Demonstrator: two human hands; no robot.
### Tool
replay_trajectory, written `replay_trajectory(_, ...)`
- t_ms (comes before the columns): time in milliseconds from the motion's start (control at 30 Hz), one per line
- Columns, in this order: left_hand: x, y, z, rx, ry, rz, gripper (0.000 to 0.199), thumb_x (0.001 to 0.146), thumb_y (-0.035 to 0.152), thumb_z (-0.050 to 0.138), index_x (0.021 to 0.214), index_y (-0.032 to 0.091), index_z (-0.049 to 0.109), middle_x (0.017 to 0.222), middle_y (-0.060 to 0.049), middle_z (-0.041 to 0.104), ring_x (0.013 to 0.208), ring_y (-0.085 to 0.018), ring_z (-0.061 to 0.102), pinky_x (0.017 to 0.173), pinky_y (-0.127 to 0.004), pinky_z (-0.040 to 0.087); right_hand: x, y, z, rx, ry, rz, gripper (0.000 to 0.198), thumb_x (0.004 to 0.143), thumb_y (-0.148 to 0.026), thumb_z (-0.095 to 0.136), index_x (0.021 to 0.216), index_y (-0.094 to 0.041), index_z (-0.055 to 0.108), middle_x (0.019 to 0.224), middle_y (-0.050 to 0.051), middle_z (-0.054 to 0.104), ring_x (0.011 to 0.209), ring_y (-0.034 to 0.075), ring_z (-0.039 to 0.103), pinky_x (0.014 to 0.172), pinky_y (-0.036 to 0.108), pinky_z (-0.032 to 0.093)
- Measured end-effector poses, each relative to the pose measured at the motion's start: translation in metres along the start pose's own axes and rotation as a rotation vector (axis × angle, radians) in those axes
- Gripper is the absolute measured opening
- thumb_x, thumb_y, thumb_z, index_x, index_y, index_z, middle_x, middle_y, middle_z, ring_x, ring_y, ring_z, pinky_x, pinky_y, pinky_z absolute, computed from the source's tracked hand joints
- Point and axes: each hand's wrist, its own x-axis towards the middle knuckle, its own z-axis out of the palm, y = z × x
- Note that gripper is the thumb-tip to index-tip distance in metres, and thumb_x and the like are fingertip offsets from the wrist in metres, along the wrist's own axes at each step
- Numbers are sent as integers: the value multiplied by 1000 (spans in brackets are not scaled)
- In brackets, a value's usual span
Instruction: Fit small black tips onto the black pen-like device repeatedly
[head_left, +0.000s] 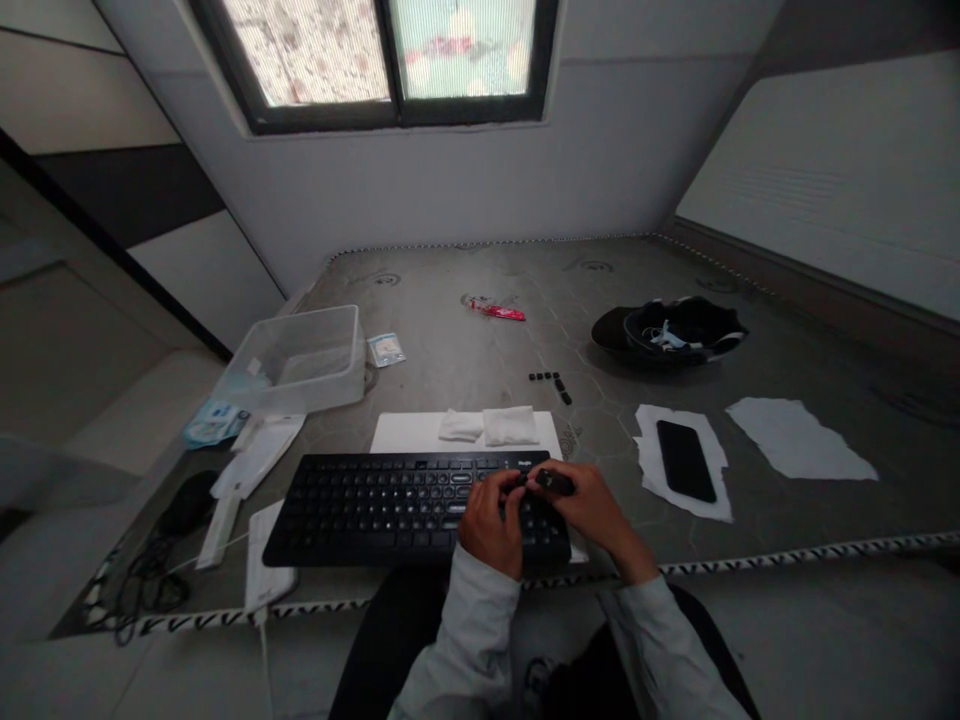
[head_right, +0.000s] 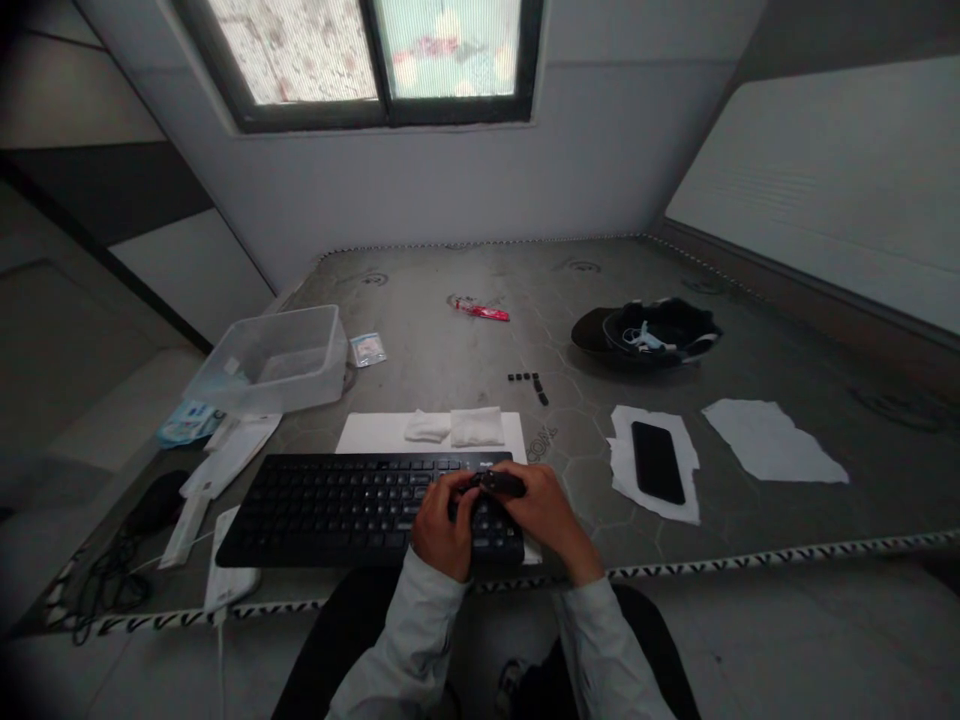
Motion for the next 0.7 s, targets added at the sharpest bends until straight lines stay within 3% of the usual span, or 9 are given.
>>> replay_trajectory(700,-2,1,-2,-60,63,-115,9,88,22,55,95,22,61,87,-1,67,72,-14,61,70,-28,50,11,-7,8,38,-53,84,25,81,-45,61,83,-21,67,78,2,68,72,18,62,67,27,47)
